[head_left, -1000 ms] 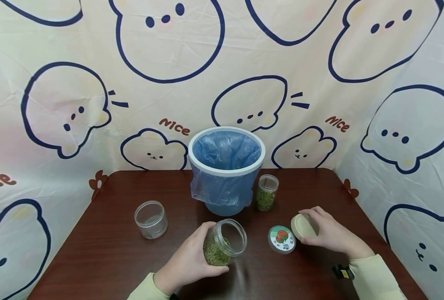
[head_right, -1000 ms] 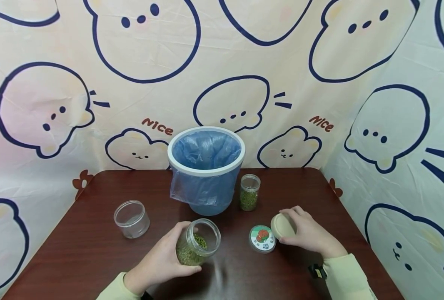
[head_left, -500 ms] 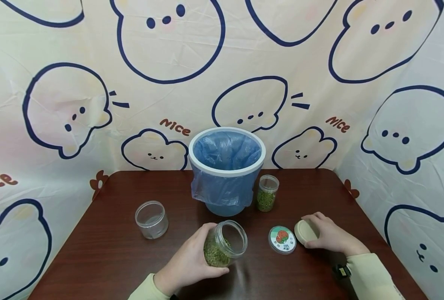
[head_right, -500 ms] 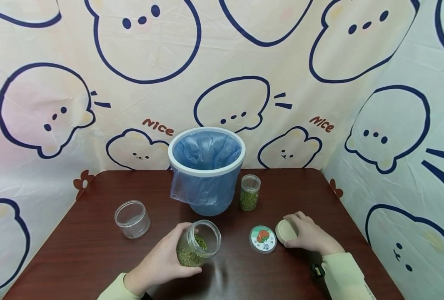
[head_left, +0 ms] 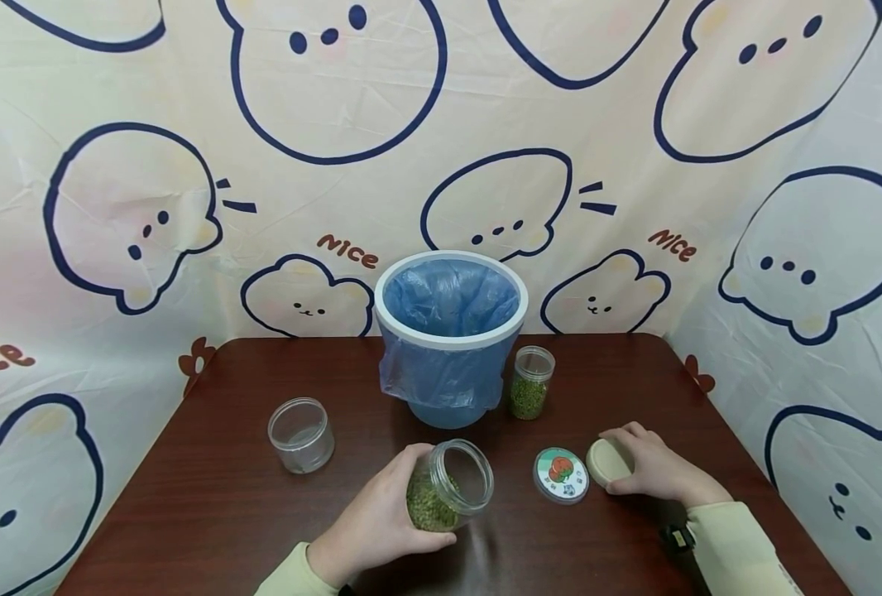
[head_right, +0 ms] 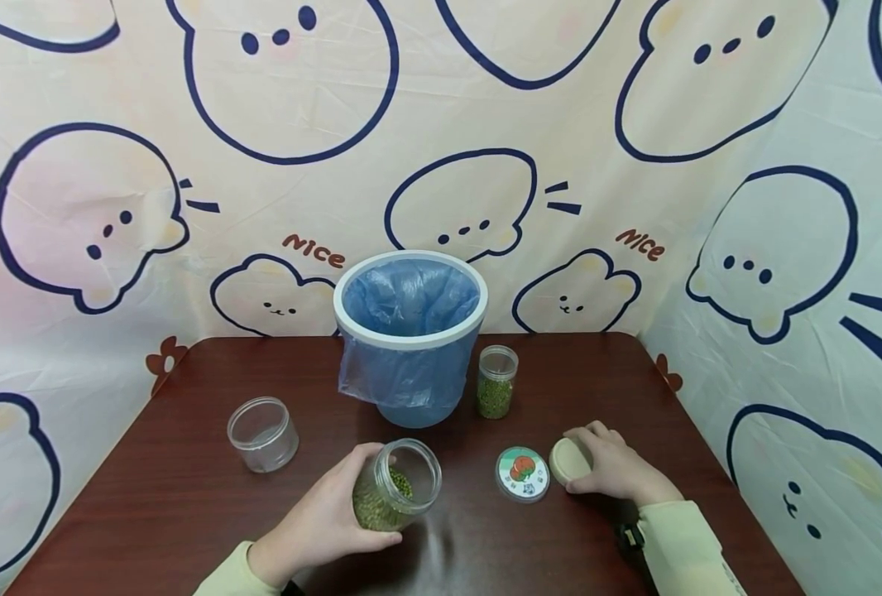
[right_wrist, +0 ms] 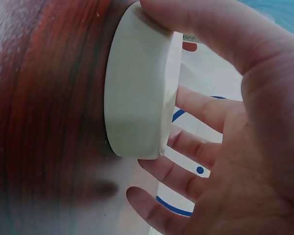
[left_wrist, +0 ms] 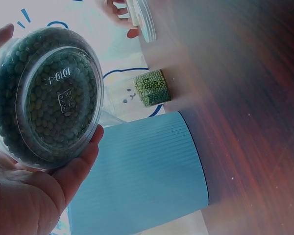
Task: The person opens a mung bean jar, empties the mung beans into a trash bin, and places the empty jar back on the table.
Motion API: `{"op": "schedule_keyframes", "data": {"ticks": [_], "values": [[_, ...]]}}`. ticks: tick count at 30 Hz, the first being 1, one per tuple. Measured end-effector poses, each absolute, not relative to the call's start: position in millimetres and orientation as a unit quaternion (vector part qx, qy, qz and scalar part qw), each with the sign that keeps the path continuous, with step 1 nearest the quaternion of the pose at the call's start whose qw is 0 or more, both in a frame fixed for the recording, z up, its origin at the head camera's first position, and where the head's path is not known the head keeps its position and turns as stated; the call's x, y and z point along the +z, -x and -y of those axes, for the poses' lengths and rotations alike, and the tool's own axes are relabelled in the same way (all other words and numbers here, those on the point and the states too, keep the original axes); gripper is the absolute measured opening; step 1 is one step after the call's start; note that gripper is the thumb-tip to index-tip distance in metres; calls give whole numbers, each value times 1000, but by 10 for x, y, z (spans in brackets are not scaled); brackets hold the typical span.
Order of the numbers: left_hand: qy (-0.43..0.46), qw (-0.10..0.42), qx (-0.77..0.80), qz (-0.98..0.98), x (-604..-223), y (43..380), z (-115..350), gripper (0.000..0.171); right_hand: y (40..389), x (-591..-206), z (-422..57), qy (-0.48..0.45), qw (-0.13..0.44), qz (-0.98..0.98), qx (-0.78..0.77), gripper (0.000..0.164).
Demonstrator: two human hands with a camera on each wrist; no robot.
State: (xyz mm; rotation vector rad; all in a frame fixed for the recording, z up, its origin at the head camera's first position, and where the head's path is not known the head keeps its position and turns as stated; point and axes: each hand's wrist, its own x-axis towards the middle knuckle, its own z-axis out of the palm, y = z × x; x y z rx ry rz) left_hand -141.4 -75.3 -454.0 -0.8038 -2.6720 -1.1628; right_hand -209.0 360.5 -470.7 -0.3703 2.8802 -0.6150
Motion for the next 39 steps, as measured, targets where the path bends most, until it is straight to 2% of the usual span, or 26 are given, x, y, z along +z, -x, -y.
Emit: {"op": "schedule_keyframes", "data": {"ticks": [10,14,25,39], "values": [[263,60,-386,882,-4536,1419,752,92,2101,-4767,-3651,124,83,-973,-176,87],[258,64,-388,882,-4523,1423,756,93,2085,-4762,-3658,124,62,-974,-180,87],[251,73,-385,885,-4512,1428,772,94,2216,-4556,-3639,108,-38,-976,-188,56],[236,70,-395,885,-4460,1432,775,96,2429,-3880,-3466,129,-119,-966,-191,21]]}}
